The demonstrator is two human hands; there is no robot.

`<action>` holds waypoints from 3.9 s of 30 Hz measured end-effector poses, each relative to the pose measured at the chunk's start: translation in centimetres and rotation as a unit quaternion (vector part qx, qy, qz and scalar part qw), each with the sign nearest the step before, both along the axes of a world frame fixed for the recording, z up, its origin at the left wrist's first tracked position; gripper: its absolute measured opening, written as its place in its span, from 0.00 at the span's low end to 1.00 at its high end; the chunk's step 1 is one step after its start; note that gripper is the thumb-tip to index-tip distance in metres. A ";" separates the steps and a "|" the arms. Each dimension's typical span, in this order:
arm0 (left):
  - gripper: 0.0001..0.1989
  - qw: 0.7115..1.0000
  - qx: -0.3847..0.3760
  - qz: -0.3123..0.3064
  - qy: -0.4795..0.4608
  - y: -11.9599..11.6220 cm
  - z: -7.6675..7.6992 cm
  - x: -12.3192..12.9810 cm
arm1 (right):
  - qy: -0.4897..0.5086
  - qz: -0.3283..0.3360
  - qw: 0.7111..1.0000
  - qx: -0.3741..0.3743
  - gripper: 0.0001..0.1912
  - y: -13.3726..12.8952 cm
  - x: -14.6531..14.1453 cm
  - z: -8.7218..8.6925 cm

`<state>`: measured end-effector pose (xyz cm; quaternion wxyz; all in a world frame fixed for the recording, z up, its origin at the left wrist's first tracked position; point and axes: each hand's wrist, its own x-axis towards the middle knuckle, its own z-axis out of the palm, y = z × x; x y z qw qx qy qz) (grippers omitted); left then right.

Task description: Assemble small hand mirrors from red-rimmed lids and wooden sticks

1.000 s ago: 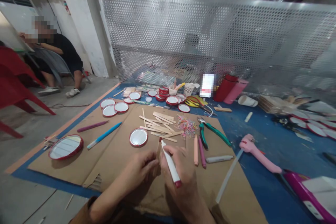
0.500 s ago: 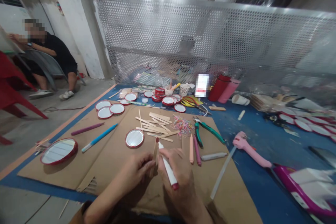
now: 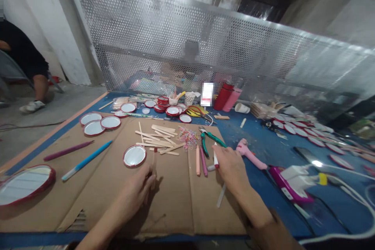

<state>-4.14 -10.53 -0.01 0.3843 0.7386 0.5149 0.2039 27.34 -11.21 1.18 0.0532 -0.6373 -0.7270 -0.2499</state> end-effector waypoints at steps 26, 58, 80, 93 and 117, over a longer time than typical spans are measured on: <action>0.13 0.999 -0.024 -0.027 -0.034 0.0 0.3 -0.2 | 0.072 -0.005 0.997 -0.008 0.13 2.8 -1.8 0.1; 0.12 0.992 0.003 -0.053 0.113 -0.1 1.2 0.0 | 0.848 0.057 0.514 -0.115 0.14 -4.5 -13.6 0.6; 0.11 0.990 -0.013 -0.076 0.115 -0.2 1.4 -0.2 | 0.673 -0.043 0.731 0.101 0.14 -6.3 -18.1 -2.4; 0.11 0.989 -0.001 -0.082 0.120 -0.2 1.4 -0.2 | 0.598 0.000 0.797 0.084 0.12 -5.8 -17.8 -2.7; 0.12 0.992 -0.008 -0.078 0.101 -0.3 1.5 -0.3 | 0.639 -0.016 0.765 0.079 0.13 -5.8 -18.0 -2.3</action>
